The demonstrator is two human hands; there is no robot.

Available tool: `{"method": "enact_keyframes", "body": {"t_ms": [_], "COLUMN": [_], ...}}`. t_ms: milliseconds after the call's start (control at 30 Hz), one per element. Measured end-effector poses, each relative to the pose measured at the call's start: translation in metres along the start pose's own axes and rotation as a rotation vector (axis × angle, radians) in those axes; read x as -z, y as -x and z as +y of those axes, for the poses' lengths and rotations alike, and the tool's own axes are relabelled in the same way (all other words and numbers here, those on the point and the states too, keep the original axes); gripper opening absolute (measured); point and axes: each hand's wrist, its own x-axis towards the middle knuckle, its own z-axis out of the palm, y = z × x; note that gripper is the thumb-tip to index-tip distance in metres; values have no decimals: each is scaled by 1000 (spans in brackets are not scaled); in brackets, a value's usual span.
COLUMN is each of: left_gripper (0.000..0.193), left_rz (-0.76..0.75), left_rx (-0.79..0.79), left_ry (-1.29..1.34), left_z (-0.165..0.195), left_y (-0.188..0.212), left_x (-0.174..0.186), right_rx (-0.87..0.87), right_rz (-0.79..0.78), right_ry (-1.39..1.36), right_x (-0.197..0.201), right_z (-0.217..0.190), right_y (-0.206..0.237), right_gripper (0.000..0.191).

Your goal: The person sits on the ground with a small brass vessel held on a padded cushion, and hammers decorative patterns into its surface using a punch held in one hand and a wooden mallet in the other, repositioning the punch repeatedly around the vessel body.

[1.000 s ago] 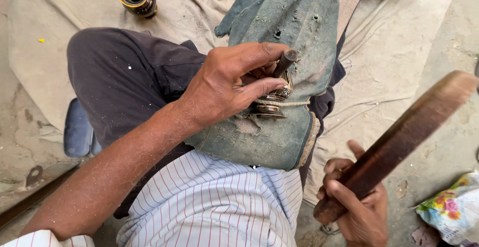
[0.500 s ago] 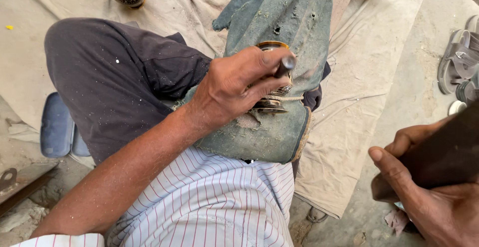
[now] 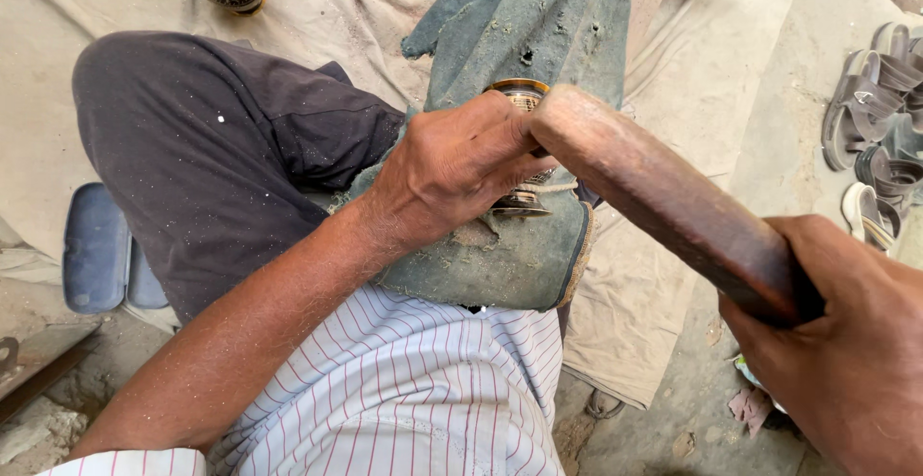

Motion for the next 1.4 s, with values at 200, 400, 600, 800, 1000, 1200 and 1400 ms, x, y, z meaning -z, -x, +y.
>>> {"method": "enact_keyframes", "body": {"t_ms": [200, 400, 600, 800, 1000, 1200, 1400], "left_gripper": [49, 37, 39, 42, 46, 45, 45], "left_rz": [-32, -110, -123, -181, -197, -245, -272], "left_rx": [32, 81, 56, 31, -7, -3, -31], "left_ry": [59, 80, 91, 93, 121, 56, 91], "left_z": [-1, -2, -4, -8, -13, -16, -19], "left_y": [-1, -4, -8, -11, -12, -16, -19], "left_x": [1, 4, 7, 9, 9, 6, 8], "right_rx": [-55, -241, -183, -151, -230, -242, -155], "right_rz": [-131, -277, -195, -203, -255, -253, -108], "right_ry": [124, 245, 268, 269, 328, 266, 144], "right_x": [6, 7, 8, 2, -5, -10, -17], "right_z": [3, -3, -5, 2, 2, 10, 19], "right_y": [-5, -3, -1, 2, 2, 3, 12], "right_gripper": [32, 32, 33, 29, 31, 33, 33]}}
